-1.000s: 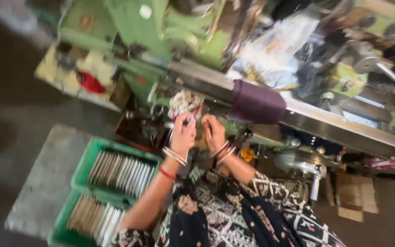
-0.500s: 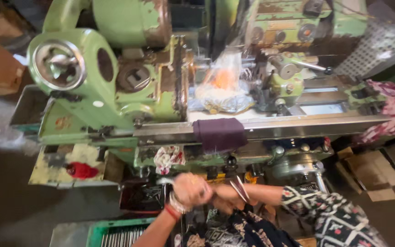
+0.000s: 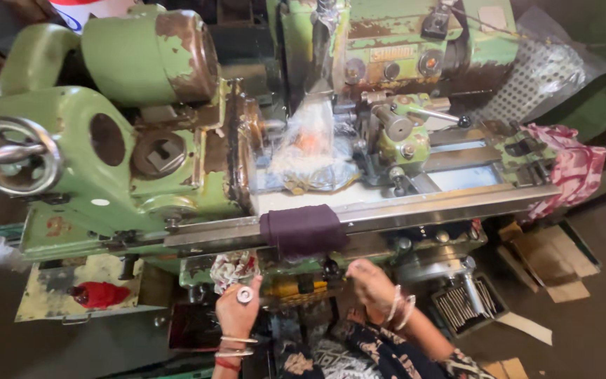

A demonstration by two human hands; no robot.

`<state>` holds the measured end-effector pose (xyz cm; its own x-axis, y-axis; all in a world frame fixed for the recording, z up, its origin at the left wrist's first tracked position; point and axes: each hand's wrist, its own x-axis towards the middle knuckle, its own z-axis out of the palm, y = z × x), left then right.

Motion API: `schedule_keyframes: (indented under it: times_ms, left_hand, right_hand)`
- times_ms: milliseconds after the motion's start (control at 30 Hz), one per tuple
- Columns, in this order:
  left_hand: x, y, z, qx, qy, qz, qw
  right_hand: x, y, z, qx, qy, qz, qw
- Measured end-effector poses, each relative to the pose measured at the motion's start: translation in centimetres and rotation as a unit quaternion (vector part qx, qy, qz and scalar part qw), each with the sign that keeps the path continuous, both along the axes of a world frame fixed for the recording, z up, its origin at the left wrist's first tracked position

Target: The person repeatedly picks metal rods from green bins, inserts them into a metal turning machine, operates the controls to machine the rods, and then removes and places the finished rods back into the bins. The process is repeated multiple times throughout the clip.

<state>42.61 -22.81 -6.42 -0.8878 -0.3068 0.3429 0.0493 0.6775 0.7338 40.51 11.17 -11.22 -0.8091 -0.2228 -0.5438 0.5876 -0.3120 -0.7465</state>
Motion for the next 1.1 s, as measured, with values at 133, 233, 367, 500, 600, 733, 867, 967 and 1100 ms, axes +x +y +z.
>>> schedule_keyframes:
  times_ms: [133, 233, 367, 500, 600, 733, 867, 967, 1100]
  left_hand:
    - [-0.5, -0.4, -2.7, -0.032, 0.055, 0.039, 0.997]
    - [-1.5, 0.7, -2.7, -0.004, 0.047, 0.05, 0.998]
    - [-3.4, 2.7, 0.5, 0.011, 0.049, 0.038, 0.998]
    - [-5.0, 5.1, 4.7, 0.005, 0.079, 0.01, 0.997]
    - [-5.7, 6.6, 6.9, -0.013, 0.096, -0.006, 0.995]
    - [-6.3, 8.2, 8.7, -0.031, 0.103, -0.016, 0.994]
    - [-7.0, 9.5, 9.9, -0.039, 0.121, -0.026, 0.992]
    - [-7.6, 10.5, 10.7, -0.05, 0.119, -0.02, 0.991]
    - [-8.4, 11.6, 11.7, -0.07, 0.133, -0.02, 0.988]
  right_hand:
    - [-2.1, 7.2, 5.7, 0.052, 0.136, -0.035, 0.989]
    - [-3.4, 11.2, 9.1, 0.053, 0.172, -0.083, 0.98]
    - [-4.5, 14.5, 11.7, 0.061, 0.218, -0.147, 0.963]
    - [-5.4, 17.1, 12.6, 0.028, 0.229, -0.187, 0.955]
    - [-6.1, 19.2, 12.7, 0.026, 0.232, -0.213, 0.949]
    - [-6.4, 22.0, 12.3, 0.021, 0.246, -0.224, 0.943]
    - [-7.0, 24.4, 12.2, 0.043, 0.258, -0.243, 0.934]
    - [-7.6, 25.9, 12.5, 0.045, 0.265, -0.248, 0.931]
    - [-8.2, 27.4, 13.0, 0.062, 0.277, -0.254, 0.925]
